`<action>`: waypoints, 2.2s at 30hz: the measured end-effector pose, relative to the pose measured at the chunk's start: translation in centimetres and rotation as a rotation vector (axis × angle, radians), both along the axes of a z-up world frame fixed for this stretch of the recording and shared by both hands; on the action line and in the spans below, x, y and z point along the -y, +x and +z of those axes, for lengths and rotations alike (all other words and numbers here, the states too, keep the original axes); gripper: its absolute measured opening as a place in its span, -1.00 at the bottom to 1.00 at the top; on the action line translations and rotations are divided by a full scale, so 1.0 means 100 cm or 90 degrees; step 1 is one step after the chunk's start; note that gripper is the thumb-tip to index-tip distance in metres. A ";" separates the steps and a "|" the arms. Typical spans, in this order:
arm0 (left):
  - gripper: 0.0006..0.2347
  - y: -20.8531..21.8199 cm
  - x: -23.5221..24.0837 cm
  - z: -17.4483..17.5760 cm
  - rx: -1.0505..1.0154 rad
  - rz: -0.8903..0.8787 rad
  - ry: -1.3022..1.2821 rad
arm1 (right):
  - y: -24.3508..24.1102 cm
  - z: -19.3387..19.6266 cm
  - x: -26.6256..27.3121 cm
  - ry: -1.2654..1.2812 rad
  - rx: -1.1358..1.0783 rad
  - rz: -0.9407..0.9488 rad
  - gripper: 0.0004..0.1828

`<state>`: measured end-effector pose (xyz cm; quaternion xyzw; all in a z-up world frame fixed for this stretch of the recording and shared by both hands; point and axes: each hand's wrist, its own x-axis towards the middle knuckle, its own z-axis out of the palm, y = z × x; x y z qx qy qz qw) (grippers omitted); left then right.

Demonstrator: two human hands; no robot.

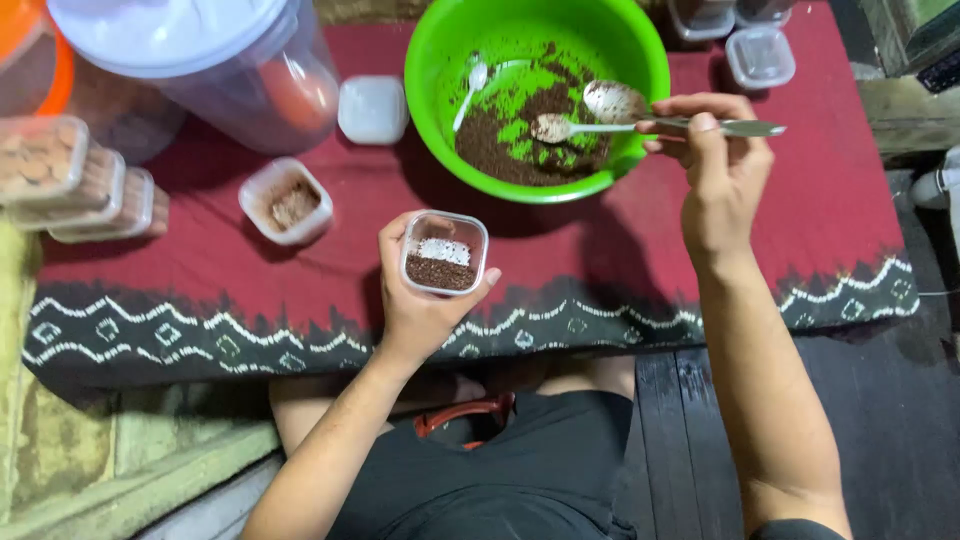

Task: The person scoops a dark brown granular substance from a green bowl into small plastic containers using a spoon. They repeatedly transfer the substance, level it with the spoon, and place the filled containers on the table.

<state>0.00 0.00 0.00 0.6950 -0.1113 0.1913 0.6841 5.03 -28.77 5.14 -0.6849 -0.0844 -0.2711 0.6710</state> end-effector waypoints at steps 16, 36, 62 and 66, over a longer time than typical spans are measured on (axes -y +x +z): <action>-0.25 0.146 0.011 0.005 0.231 0.135 0.008 | 0.115 -0.012 -0.013 -0.470 -0.213 -0.035 -0.75; -0.28 0.138 0.013 0.007 0.233 0.095 -0.007 | 0.126 0.002 -0.015 0.051 -0.474 0.139 -0.79; -0.33 -0.069 0.011 0.073 0.104 -0.006 -0.059 | -0.139 0.108 -0.086 -0.672 0.291 0.184 -0.78; -0.25 -0.097 0.000 0.053 0.144 -0.029 -0.078 | -0.165 0.100 -0.087 -0.669 0.255 0.261 -0.75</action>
